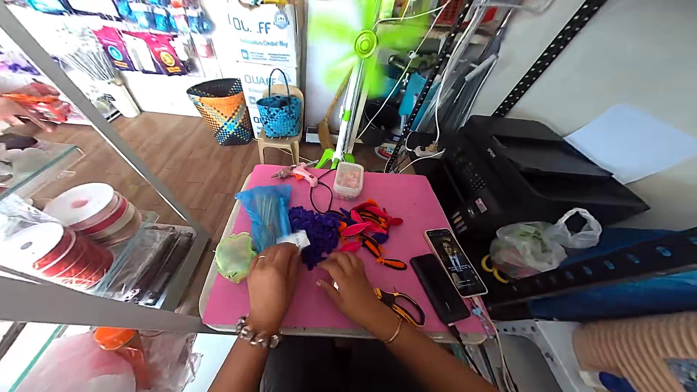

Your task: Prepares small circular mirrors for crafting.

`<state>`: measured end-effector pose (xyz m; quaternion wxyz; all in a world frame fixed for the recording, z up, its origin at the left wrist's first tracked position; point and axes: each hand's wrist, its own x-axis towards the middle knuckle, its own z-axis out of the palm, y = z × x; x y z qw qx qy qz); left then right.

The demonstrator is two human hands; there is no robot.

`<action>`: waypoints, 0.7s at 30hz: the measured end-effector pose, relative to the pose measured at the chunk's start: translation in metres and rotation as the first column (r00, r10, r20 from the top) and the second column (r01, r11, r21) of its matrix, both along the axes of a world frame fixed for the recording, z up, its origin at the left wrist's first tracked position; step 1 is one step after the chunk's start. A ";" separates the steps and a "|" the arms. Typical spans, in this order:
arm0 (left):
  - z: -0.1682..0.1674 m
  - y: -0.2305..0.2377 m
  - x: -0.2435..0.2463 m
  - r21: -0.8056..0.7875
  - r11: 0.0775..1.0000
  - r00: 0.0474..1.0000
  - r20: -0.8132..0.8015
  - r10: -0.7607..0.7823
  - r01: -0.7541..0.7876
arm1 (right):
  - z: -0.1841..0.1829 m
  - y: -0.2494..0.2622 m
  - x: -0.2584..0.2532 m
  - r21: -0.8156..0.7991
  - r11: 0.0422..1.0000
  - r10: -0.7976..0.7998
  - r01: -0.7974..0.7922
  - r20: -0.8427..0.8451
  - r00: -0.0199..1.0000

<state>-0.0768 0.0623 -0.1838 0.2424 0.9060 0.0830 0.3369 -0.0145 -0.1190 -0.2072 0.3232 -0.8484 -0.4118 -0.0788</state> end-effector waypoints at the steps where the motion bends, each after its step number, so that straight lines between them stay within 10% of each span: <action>1: 0.006 0.002 -0.006 -0.117 0.992 0.998 0.033 -0.045 0.049 | 0.002 0.000 0.000 0.111 0.994 -0.017 0.015 0.024 1.000; 7: 0.025 -0.014 -0.030 -0.458 0.789 0.907 0.112 -0.405 0.409 | 0.053 -0.009 -0.010 0.456 0.886 0.198 -0.082 -0.213 0.957; 13: 0.011 -0.029 -0.031 -0.401 0.790 0.870 0.039 -0.492 0.465 | 0.062 -0.030 -0.018 0.123 0.989 0.083 -0.081 -0.011 0.996; 21: -0.001 -0.039 -0.043 -0.808 0.308 0.776 0.265 -0.572 0.503 | 0.039 -0.031 -0.038 0.260 0.954 0.077 -0.151 0.276 0.958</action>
